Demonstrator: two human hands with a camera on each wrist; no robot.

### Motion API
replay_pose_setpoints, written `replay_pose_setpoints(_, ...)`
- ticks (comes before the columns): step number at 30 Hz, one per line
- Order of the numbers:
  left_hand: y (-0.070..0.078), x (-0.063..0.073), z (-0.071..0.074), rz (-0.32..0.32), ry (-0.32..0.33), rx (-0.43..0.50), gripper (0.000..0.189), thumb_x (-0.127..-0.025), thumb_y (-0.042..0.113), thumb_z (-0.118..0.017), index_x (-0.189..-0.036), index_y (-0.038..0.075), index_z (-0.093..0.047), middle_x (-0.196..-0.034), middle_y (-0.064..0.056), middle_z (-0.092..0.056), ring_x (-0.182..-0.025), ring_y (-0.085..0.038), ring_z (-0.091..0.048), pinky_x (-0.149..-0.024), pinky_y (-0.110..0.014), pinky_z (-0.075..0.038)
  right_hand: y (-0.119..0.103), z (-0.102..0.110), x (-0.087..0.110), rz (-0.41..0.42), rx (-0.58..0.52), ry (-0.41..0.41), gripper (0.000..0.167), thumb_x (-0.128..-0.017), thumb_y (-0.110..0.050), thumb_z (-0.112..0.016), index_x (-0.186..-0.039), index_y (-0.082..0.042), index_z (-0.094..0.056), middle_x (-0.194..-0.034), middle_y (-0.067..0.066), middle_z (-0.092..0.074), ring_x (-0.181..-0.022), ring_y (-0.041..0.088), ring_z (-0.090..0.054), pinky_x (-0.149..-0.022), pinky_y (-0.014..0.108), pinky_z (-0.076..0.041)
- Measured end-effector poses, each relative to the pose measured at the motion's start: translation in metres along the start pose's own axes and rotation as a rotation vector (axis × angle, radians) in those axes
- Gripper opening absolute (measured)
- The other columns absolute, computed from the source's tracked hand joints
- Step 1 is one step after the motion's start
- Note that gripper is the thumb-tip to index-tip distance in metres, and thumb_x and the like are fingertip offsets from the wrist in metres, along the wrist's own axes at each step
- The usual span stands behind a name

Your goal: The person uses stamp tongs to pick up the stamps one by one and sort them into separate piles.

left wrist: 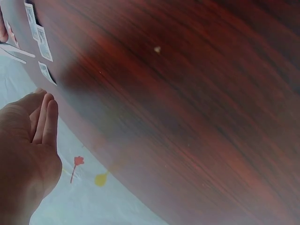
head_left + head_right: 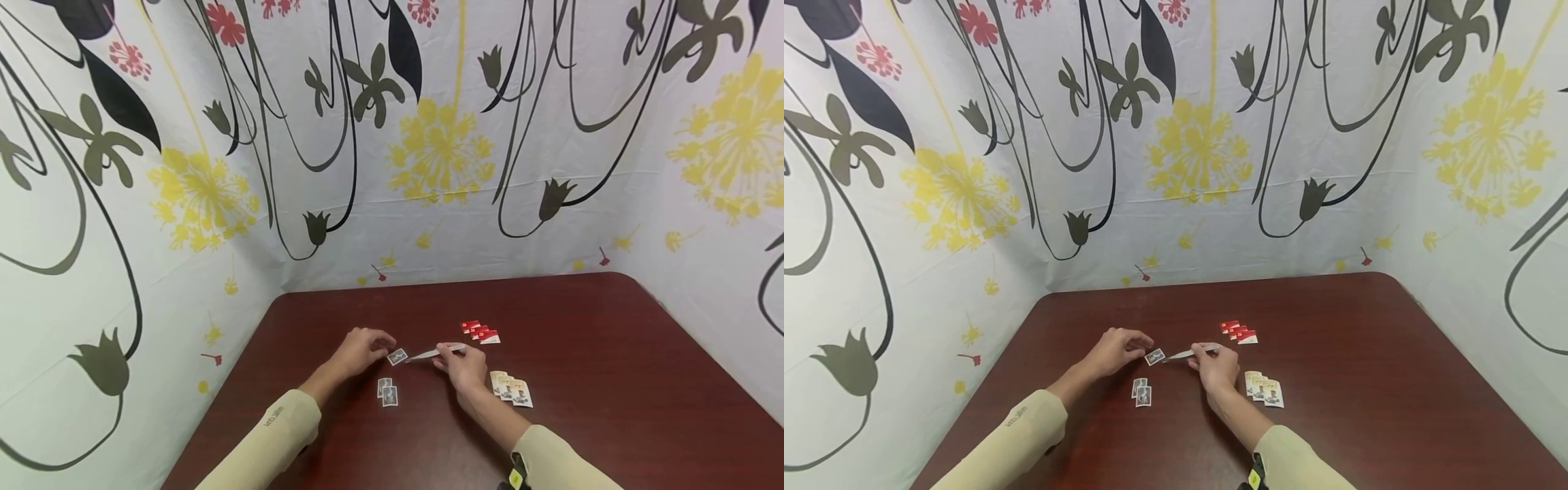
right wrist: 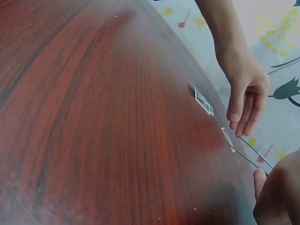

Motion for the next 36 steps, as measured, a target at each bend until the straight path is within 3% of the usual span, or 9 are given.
replay_pose_setpoints(14, -0.001, 0.000, -0.009, 0.006, -0.010, -0.015, 0.020, -0.096, 0.004, -0.079, -0.114, 0.011, -0.080, -0.107, 0.000, -0.080, -0.100, -0.013, -0.075, -0.089, -0.033, -0.059, 0.006, -0.005, -0.002, -0.007, -0.043, 0.020, 0.018, -0.100, 0.001, -0.072, -0.110, 0.017, -0.071, -0.099, 0.028, -0.076, -0.070, 0.019, -0.077, -0.072, 0.032, -0.063)
replay_pose_setpoints(36, -0.007, 0.009, -0.016, -0.021, -0.003, -0.004, 0.027, -0.098, 0.010, -0.079, -0.124, 0.014, -0.078, -0.114, 0.001, -0.079, -0.105, -0.010, -0.074, -0.091, -0.030, -0.059, 0.004, -0.010, -0.004, 0.018, -0.045, 0.055, 0.019, -0.099, 0.000, -0.074, -0.108, 0.017, -0.073, -0.097, 0.027, -0.077, -0.071, 0.021, -0.078, -0.071, 0.031, -0.063)
Point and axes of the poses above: each hand's wrist, its own x-axis away from the middle knuckle, its own z-axis out of the back of the hand, y = z × x, the point moved 7 cm from there along -x, towards the middle knuckle
